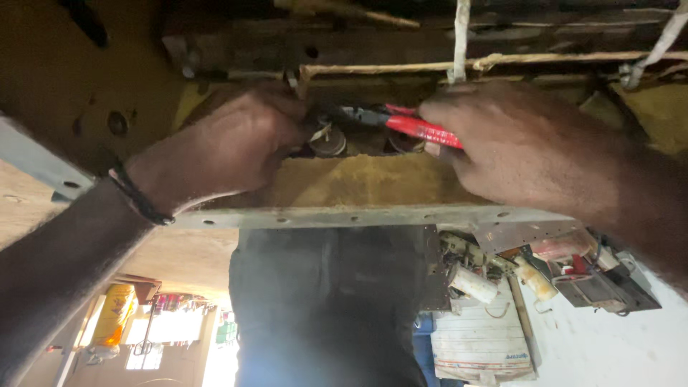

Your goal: The person uses red-handled pliers to cut and pull out wire straps and fasteners from inside a large metal enclosure, working on the components one at a time and setting the removed pieces aside.

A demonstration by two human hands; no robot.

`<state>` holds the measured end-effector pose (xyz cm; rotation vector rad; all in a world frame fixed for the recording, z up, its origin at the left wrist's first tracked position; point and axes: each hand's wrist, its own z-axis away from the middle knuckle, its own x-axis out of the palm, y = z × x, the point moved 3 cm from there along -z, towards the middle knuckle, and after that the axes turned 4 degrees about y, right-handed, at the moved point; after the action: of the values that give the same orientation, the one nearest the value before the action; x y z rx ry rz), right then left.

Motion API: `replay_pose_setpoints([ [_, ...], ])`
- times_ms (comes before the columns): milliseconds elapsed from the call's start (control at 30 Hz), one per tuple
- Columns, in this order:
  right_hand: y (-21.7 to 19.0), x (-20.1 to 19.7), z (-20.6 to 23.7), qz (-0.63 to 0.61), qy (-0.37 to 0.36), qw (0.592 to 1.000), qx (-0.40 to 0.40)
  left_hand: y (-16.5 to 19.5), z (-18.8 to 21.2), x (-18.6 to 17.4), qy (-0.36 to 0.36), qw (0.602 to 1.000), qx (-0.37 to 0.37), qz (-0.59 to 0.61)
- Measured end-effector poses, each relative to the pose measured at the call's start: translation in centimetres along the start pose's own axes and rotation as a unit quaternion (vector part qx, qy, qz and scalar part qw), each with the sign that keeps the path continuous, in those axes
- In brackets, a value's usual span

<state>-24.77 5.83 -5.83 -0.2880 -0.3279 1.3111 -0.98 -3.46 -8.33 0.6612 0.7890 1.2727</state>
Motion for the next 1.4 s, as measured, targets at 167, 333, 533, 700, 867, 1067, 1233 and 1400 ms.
replay_pose_setpoints([
  [167, 0.9, 1.4, -1.1, 0.066, 0.090, 0.991, -0.075, 0.3, 0.1, -0.2, -0.029, 0.999, -0.019, -0.020],
  [333, 0.2, 2.2, -1.3, 0.073, 0.093, 0.990, -0.082, 1.0, 0.3, -0.4, -0.035, 0.995, -0.025, -0.085],
  [533, 0.3, -0.3, -0.7, 0.203, 0.068, 0.973, -0.089, 0.8, 1.1, -0.3, -0.004, 0.998, -0.033, -0.044],
  [700, -0.1, -1.6, 0.7, 0.179, -0.034, 0.983, 0.025, 0.1, 1.9, 0.0, 0.047, 0.997, 0.015, -0.052],
  [867, -0.6, -2.1, 0.7, 0.086, 0.007, 0.996, 0.002, 0.4, 2.3, 0.4, 0.072, 0.992, -0.002, -0.102],
  [1067, 1.3, -1.4, 0.1, 0.039, 0.103, 0.993, -0.028, 2.1, 4.6, -0.1, 0.051, 0.998, -0.004, -0.033],
  [1233, 1.0, -2.2, -0.4, -0.053, 0.154, 0.975, -0.149, 2.7, 4.4, 1.2, 0.030, 0.986, -0.016, -0.163],
  [1400, -0.2, -3.2, -1.4, -0.026, 0.079, 0.994, -0.074, 3.3, 4.5, 1.6, 0.068, 0.975, -0.028, -0.210],
])
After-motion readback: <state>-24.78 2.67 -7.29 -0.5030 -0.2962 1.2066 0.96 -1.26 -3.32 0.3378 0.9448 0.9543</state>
